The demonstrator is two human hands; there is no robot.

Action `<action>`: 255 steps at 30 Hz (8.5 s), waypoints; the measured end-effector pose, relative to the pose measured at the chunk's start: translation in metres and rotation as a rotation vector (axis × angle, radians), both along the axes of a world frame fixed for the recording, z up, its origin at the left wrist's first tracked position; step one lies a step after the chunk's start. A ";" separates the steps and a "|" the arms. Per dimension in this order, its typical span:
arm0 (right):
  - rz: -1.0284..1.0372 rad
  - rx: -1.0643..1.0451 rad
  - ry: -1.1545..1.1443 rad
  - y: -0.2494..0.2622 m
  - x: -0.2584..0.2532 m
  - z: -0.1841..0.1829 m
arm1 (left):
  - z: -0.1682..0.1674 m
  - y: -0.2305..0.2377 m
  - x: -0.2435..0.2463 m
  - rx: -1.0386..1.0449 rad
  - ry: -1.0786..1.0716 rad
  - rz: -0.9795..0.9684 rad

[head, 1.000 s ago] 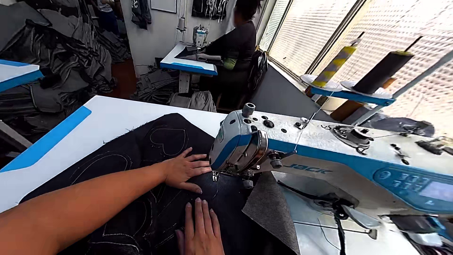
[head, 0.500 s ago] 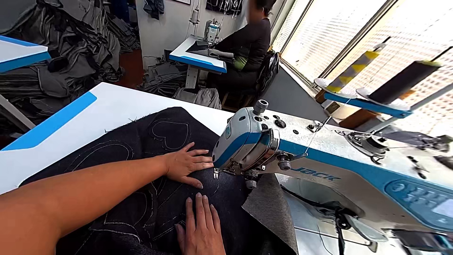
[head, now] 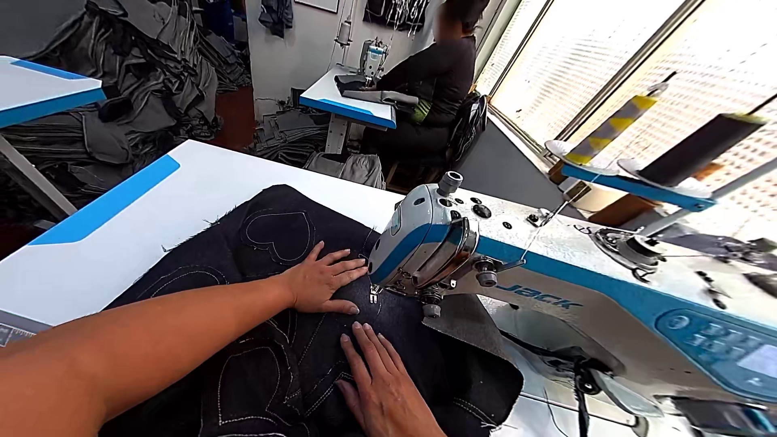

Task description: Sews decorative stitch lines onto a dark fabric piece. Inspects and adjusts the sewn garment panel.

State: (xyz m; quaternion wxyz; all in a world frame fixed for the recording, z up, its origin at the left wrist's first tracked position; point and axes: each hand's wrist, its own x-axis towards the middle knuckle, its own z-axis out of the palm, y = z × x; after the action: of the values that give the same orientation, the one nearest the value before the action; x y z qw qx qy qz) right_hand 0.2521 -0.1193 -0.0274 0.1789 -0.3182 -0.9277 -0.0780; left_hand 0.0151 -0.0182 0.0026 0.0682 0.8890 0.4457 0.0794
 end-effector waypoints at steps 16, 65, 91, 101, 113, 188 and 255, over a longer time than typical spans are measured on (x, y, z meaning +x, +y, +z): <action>0.435 -0.259 -0.189 0.085 0.068 0.027 | 0.006 -0.033 0.032 -0.173 0.020 0.471; -0.422 -0.395 0.203 -0.020 -0.067 0.039 | 0.004 0.049 -0.036 0.072 0.102 -0.848; -0.097 -0.063 0.149 0.010 0.002 -0.008 | -0.006 -0.005 -0.023 0.005 0.010 -0.479; -0.441 -0.159 0.048 -0.036 -0.060 0.013 | -0.008 0.022 -0.034 0.019 -0.007 -0.646; -0.430 -0.068 0.089 -0.034 -0.057 0.001 | -0.010 0.021 -0.035 0.033 -0.036 -0.642; -0.266 -0.157 0.380 0.064 0.022 -0.003 | -0.019 -0.062 0.053 0.127 -0.106 0.242; -0.445 -0.004 0.215 -0.022 -0.040 -0.001 | 0.001 0.043 -0.019 0.065 0.109 -0.503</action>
State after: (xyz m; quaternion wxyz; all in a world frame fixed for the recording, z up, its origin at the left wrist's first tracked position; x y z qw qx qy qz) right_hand 0.2116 -0.1411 -0.0287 0.2544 -0.5214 -0.8106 -0.0794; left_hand -0.0036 0.0245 0.0036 0.0331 0.9767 0.2106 0.0261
